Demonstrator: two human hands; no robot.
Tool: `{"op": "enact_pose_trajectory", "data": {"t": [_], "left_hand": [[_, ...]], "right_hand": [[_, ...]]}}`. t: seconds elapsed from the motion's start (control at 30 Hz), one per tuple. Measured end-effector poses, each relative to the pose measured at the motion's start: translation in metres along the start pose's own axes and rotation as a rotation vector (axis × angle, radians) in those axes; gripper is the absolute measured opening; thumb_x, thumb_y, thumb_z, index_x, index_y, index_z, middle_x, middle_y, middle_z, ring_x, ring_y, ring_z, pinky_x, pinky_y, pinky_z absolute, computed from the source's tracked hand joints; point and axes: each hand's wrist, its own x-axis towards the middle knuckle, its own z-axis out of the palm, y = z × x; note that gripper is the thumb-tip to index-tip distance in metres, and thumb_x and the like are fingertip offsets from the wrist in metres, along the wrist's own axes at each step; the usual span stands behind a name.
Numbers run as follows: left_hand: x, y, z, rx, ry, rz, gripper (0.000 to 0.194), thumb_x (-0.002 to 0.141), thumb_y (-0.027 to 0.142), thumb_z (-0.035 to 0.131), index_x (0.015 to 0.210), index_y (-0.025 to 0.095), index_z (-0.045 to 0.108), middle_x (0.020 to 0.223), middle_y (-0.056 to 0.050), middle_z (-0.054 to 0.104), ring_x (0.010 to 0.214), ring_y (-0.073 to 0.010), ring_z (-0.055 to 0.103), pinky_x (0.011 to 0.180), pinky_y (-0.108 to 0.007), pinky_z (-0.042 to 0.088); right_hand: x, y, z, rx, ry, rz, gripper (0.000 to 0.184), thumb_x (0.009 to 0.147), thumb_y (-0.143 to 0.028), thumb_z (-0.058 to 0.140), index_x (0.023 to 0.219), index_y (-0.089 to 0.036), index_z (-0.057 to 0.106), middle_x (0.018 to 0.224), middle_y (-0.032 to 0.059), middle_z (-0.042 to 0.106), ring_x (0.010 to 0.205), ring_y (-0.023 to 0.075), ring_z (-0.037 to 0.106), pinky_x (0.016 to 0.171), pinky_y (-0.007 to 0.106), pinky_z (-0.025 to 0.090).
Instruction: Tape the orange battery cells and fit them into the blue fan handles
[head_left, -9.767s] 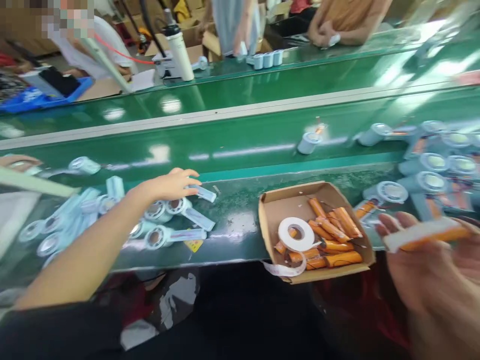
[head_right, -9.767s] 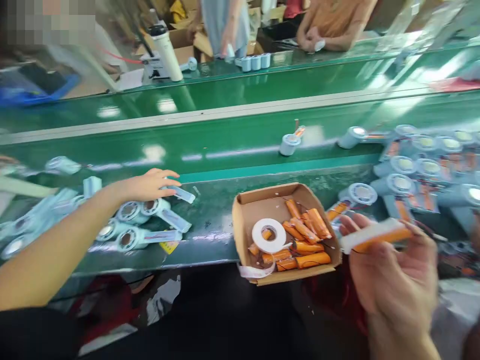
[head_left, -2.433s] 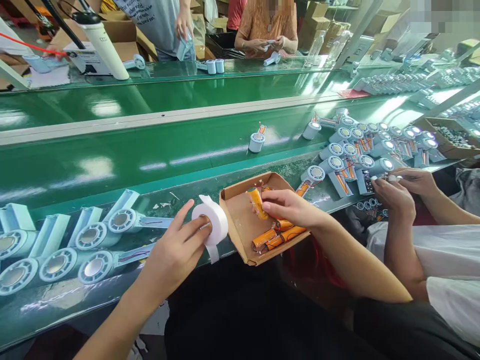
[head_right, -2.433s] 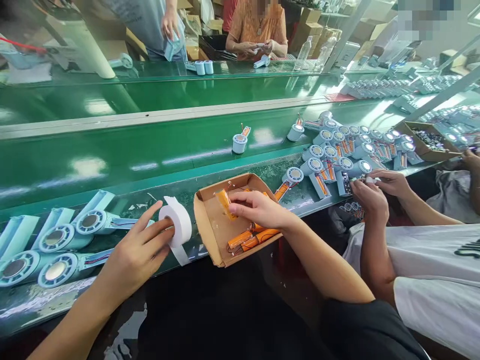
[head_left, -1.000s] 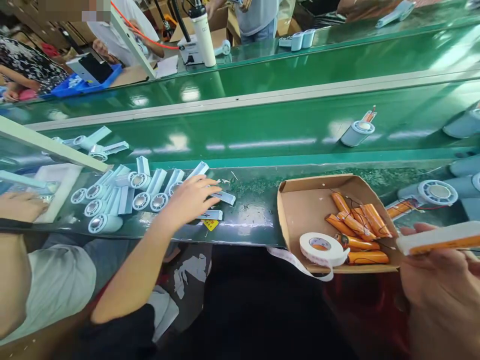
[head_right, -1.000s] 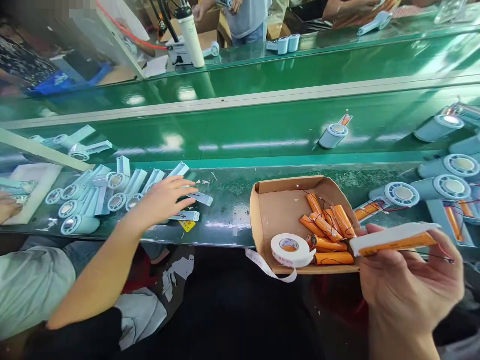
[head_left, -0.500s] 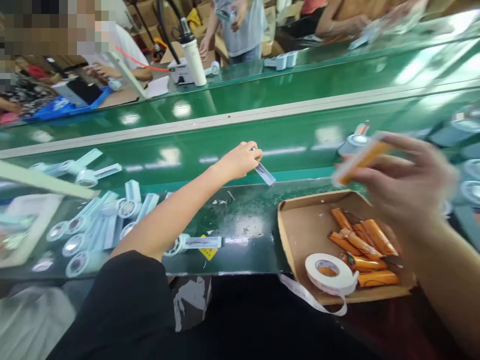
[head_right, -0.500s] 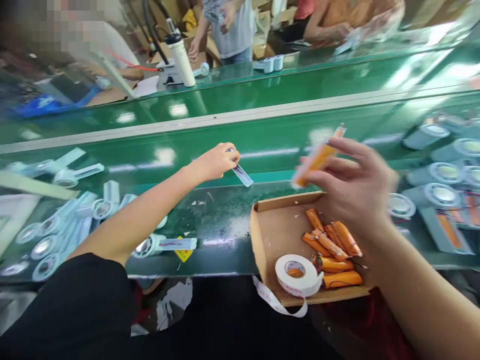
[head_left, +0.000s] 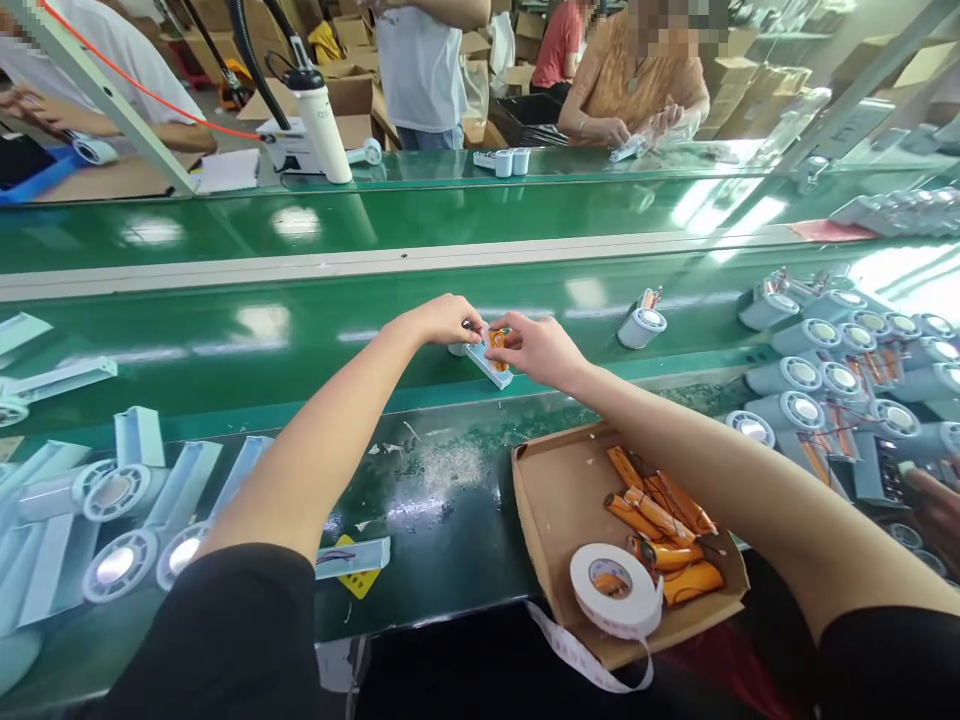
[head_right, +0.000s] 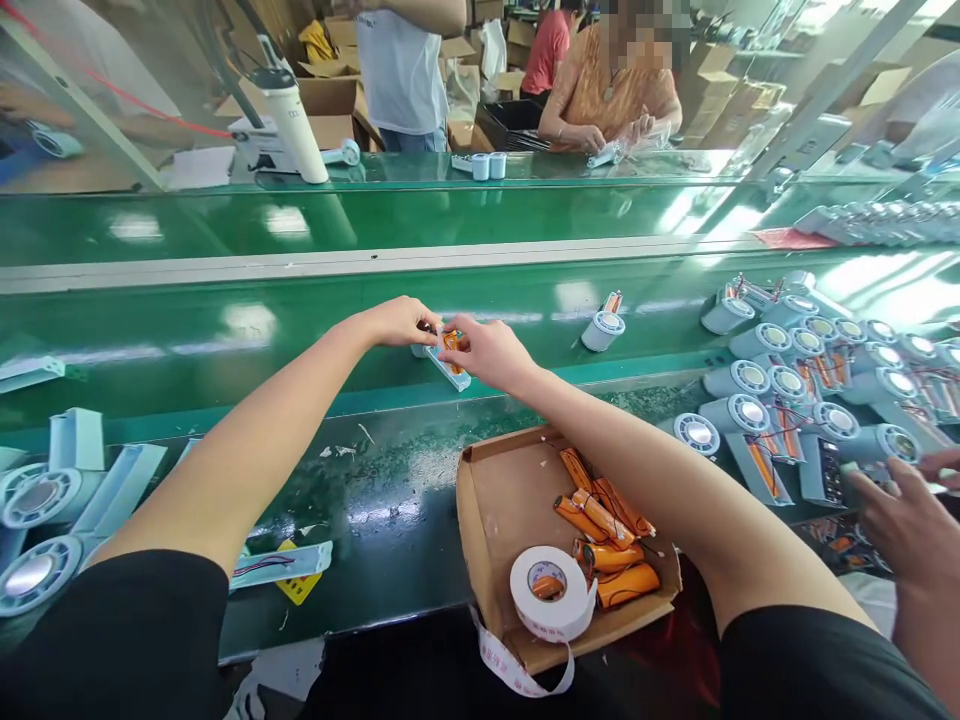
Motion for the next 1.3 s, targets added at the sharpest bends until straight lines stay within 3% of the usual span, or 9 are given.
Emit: {"op": "enact_pose_trajectory", "data": {"t": [0.2, 0.47, 0.6, 0.7, 0.8, 0.97, 1.07, 1.17, 1.3], "left_hand": [[0.008, 0.003, 0.006, 0.003, 0.015, 0.023, 0.028, 0.074, 0.028, 0.068, 0.094, 0.024, 0.087, 0.071, 0.001, 0.073, 0.072, -0.0172, 0.059, 0.072, -0.029, 0.038], [0.016, 0.006, 0.016, -0.079, 0.180, -0.050, 0.023, 0.072, 0.031, 0.072, 0.086, 0.017, 0.084, 0.066, -0.002, 0.069, 0.069, -0.0173, 0.057, 0.068, -0.032, 0.038], [0.019, 0.007, 0.020, -0.111, 0.200, -0.053, 0.028, 0.081, 0.035, 0.079, 0.100, 0.015, 0.083, 0.076, -0.003, 0.075, 0.080, -0.0189, 0.063, 0.080, -0.032, 0.048], [0.022, 0.005, 0.023, -0.131, 0.187, -0.052, 0.035, 0.095, 0.043, 0.075, 0.116, 0.014, 0.075, 0.107, -0.006, 0.077, 0.097, -0.0218, 0.069, 0.093, -0.039, 0.056], [0.024, 0.007, 0.025, -0.134, 0.177, -0.053, 0.039, 0.102, 0.047, 0.067, 0.126, 0.016, 0.068, 0.128, -0.008, 0.070, 0.110, -0.0258, 0.069, 0.097, -0.048, 0.061], [0.024, 0.019, 0.022, -0.093, 0.227, -0.055, 0.034, 0.091, 0.046, 0.076, 0.109, 0.018, 0.082, 0.104, -0.006, 0.081, 0.093, -0.0231, 0.070, 0.091, -0.039, 0.055], [0.023, 0.022, 0.025, -0.055, 0.280, -0.097, 0.024, 0.083, 0.041, 0.077, 0.093, 0.022, 0.086, 0.088, -0.007, 0.082, 0.085, -0.0236, 0.070, 0.083, -0.034, 0.051], [0.021, 0.024, 0.035, -0.031, 0.322, -0.155, 0.025, 0.086, 0.042, 0.071, 0.096, 0.024, 0.086, 0.093, -0.008, 0.083, 0.091, -0.0253, 0.071, 0.083, -0.033, 0.050], [0.017, 0.036, 0.038, 0.023, 0.337, -0.235, 0.031, 0.092, 0.038, 0.063, 0.106, 0.022, 0.084, 0.110, -0.012, 0.083, 0.099, -0.0268, 0.072, 0.084, -0.032, 0.050]], "right_hand": [[-0.001, -0.015, -0.007, -0.452, -0.121, 0.015, 0.041, 0.097, -0.043, 0.072, 0.134, -0.027, 0.067, 0.100, 0.0100, 0.081, 0.089, 0.0315, 0.076, 0.073, 0.033, 0.049], [0.008, -0.029, -0.014, -0.573, -0.249, 0.042, 0.052, 0.095, -0.032, 0.076, 0.145, -0.023, 0.064, 0.114, 0.0171, 0.079, 0.100, 0.0362, 0.075, 0.075, 0.034, 0.048], [0.011, -0.016, -0.011, -0.555, -0.299, 0.043, 0.046, 0.095, -0.034, 0.075, 0.140, -0.025, 0.070, 0.108, 0.0128, 0.080, 0.100, 0.0346, 0.074, 0.077, 0.035, 0.049], [0.013, 0.000, -0.005, -0.504, -0.345, -0.012, 0.035, 0.105, -0.041, 0.059, 0.135, -0.029, 0.073, 0.100, 0.0074, 0.081, 0.100, 0.0309, 0.074, 0.080, 0.036, 0.050], [0.017, 0.008, -0.001, -0.514, -0.377, -0.029, 0.040, 0.109, -0.048, 0.045, 0.132, -0.030, 0.073, 0.104, 0.0080, 0.081, 0.103, 0.0310, 0.073, 0.081, 0.037, 0.050], [0.023, 0.014, -0.016, -0.451, -0.483, -0.120, 0.030, 0.107, -0.039, 0.053, 0.123, -0.028, 0.076, 0.111, 0.0072, 0.082, 0.098, 0.0265, 0.074, 0.083, 0.032, 0.048], [0.013, 0.026, -0.025, -0.235, -0.372, -0.068, 0.040, 0.103, -0.023, 0.058, 0.142, -0.024, 0.065, 0.110, 0.0057, 0.084, 0.094, 0.0227, 0.076, 0.084, 0.030, 0.050], [0.003, 0.035, -0.023, -0.076, -0.294, 0.060, 0.054, 0.100, -0.017, 0.060, 0.153, -0.015, 0.054, 0.110, 0.0084, 0.083, 0.092, 0.0199, 0.076, 0.079, 0.027, 0.053], [0.003, 0.029, -0.025, -0.066, -0.243, 0.094, 0.051, 0.092, -0.014, 0.070, 0.143, -0.019, 0.065, 0.115, 0.0086, 0.082, 0.093, 0.0223, 0.075, 0.082, 0.029, 0.055]]}}
